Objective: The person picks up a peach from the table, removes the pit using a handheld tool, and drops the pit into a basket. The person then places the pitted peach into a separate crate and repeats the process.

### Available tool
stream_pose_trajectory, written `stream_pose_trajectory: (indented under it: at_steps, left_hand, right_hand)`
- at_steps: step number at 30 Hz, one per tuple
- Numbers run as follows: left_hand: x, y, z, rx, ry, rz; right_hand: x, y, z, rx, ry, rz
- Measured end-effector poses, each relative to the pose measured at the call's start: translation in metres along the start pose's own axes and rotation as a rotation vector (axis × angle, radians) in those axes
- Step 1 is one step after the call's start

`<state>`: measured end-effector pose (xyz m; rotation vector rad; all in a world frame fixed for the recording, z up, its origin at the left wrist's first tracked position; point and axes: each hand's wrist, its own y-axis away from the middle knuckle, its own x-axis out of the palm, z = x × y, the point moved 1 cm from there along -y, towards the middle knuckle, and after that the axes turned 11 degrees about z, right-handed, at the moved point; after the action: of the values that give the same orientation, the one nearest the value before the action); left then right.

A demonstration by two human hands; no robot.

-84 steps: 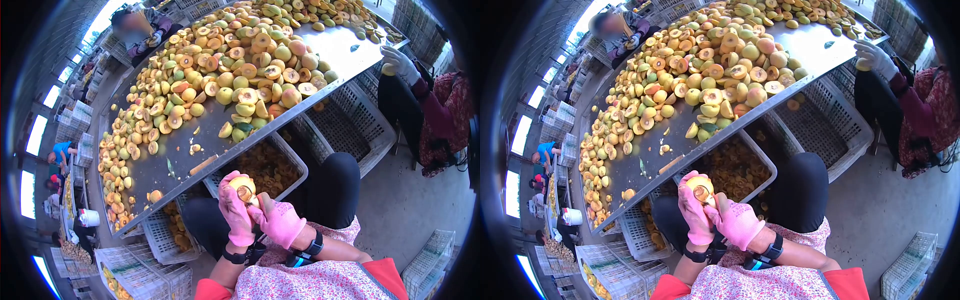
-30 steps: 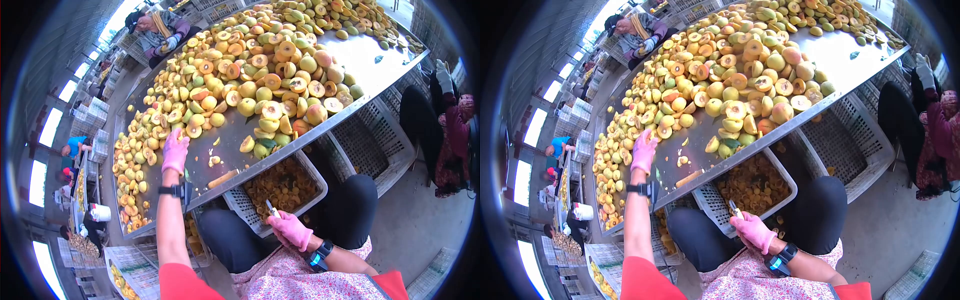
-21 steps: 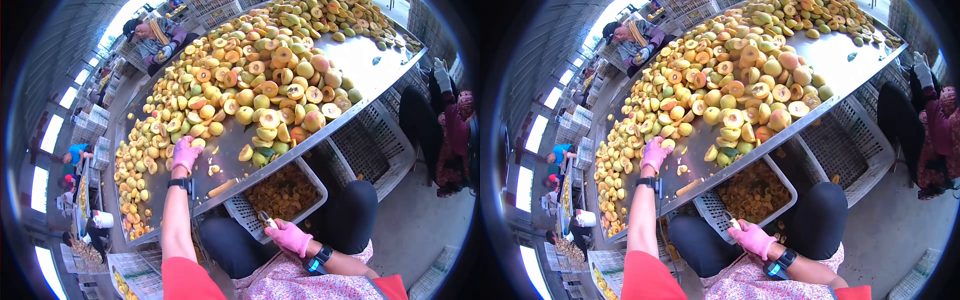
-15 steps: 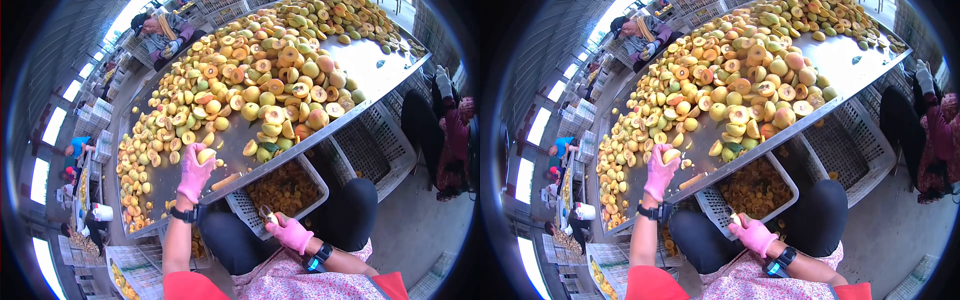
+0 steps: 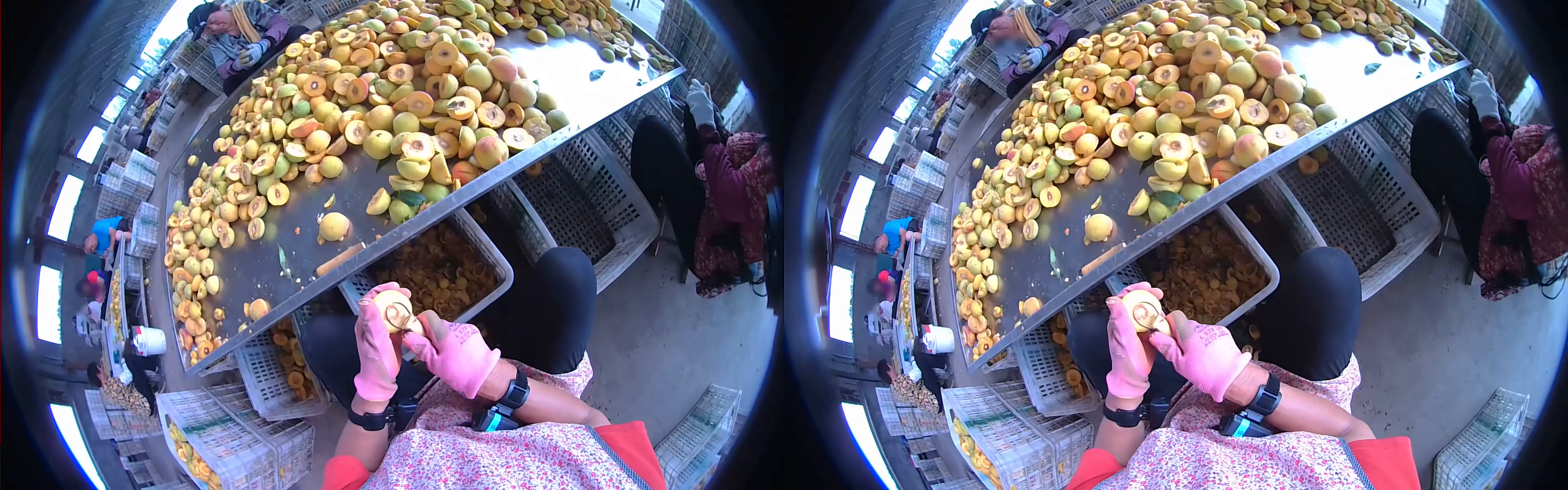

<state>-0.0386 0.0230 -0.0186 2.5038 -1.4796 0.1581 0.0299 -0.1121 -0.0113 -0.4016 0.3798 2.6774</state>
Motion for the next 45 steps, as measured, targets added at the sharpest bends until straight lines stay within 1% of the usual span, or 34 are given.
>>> stream_pose_trajectory:
  at_steps: [1,3,5,11,13,15,17,19,20,22,24,25,27,30,31,32,33,34,35,36,37,38,39,41,44,45]
  left_hand:
    - [0.002,-0.001,0.000,0.042,-0.108,-0.018]
    - [0.006,-0.001,0.002,0.068,-0.132,-0.040]
    - [0.008,0.000,0.007,0.120,-0.234,-0.092]
    - [0.013,0.005,0.015,0.141,-0.202,-0.169]
    - [0.009,0.006,0.014,0.135,-0.228,-0.140]
    - [0.006,0.005,0.012,0.133,-0.254,-0.106]
    - [0.005,0.007,0.010,0.124,-0.314,-0.110]
    - [0.007,0.007,0.009,0.120,-0.300,-0.111]
    - [0.008,0.008,0.009,0.136,-0.291,-0.125]
    - [0.007,0.012,0.010,0.147,-0.283,-0.143]
    - [0.003,0.011,0.012,0.130,-0.455,-0.139]
    - [0.001,0.012,0.012,0.125,-0.451,-0.138]
    - [-0.005,0.012,0.010,0.049,-0.482,-0.066]
    - [-0.008,0.011,0.002,0.039,-0.577,-0.004]
    - [-0.007,0.010,0.000,0.032,-0.624,0.035]
    - [-0.004,0.010,-0.002,0.033,-0.622,0.035]
    - [-0.002,0.010,-0.003,-0.051,-0.411,0.044]
    - [0.000,0.010,-0.005,-0.125,-0.197,0.044]
    - [-0.001,0.010,-0.012,-0.117,-0.193,0.029]
    - [-0.003,0.009,-0.019,-0.205,-0.130,0.102]
    - [-0.004,0.008,-0.025,-0.292,-0.064,0.177]
    - [-0.007,0.009,-0.030,-0.318,-0.132,0.219]
    - [-0.008,0.010,-0.028,-0.315,-0.123,0.205]
    - [-0.009,0.012,-0.022,-0.238,-0.139,0.217]
    - [-0.008,0.020,-0.012,-0.148,-0.241,0.170]
    - [-0.008,0.021,-0.008,-0.102,-0.287,0.153]
  right_hand:
    - [0.001,0.000,-0.001,0.021,0.013,0.010]
    - [-0.001,0.002,0.001,0.027,0.021,0.022]
    - [0.001,0.004,-0.001,0.039,0.029,0.034]
    - [0.005,0.003,-0.004,0.085,-0.074,0.063]
    - [0.002,0.004,-0.004,0.116,-0.101,0.127]
    - [0.002,0.004,-0.008,0.115,-0.096,0.140]
    - [0.001,0.005,-0.008,0.116,-0.094,0.150]
    - [-0.002,0.005,-0.003,0.132,-0.133,0.216]
    - [0.002,0.004,-0.008,0.105,-0.205,0.216]
    - [0.007,0.004,-0.015,0.096,-0.214,0.220]
    - [0.004,0.003,-0.016,0.086,-0.217,0.216]
    - [0.003,0.004,-0.016,0.110,-0.170,0.234]
    - [0.004,0.006,-0.016,0.135,-0.123,0.253]
    - [0.008,0.005,-0.018,0.138,-0.099,0.239]
    - [0.008,0.004,-0.020,0.128,-0.182,0.253]
    - [0.010,0.003,-0.022,0.118,-0.265,0.266]
    - [0.012,0.003,-0.027,0.120,-0.262,0.268]
    - [0.013,0.001,-0.031,0.104,-0.404,0.249]
    - [0.014,0.000,-0.032,0.087,-0.546,0.233]
    - [0.013,0.003,-0.032,0.095,-0.757,0.277]
    - [0.010,0.003,-0.034,0.092,-0.745,0.290]
    - [0.010,0.006,-0.035,0.107,-0.822,0.331]
    - [0.011,0.008,-0.035,0.126,-0.898,0.374]
    - [0.015,0.009,-0.035,0.134,-0.881,0.388]
    - [0.016,0.010,-0.030,0.144,-0.864,0.370]
    - [0.013,0.010,-0.025,0.145,-0.645,0.337]
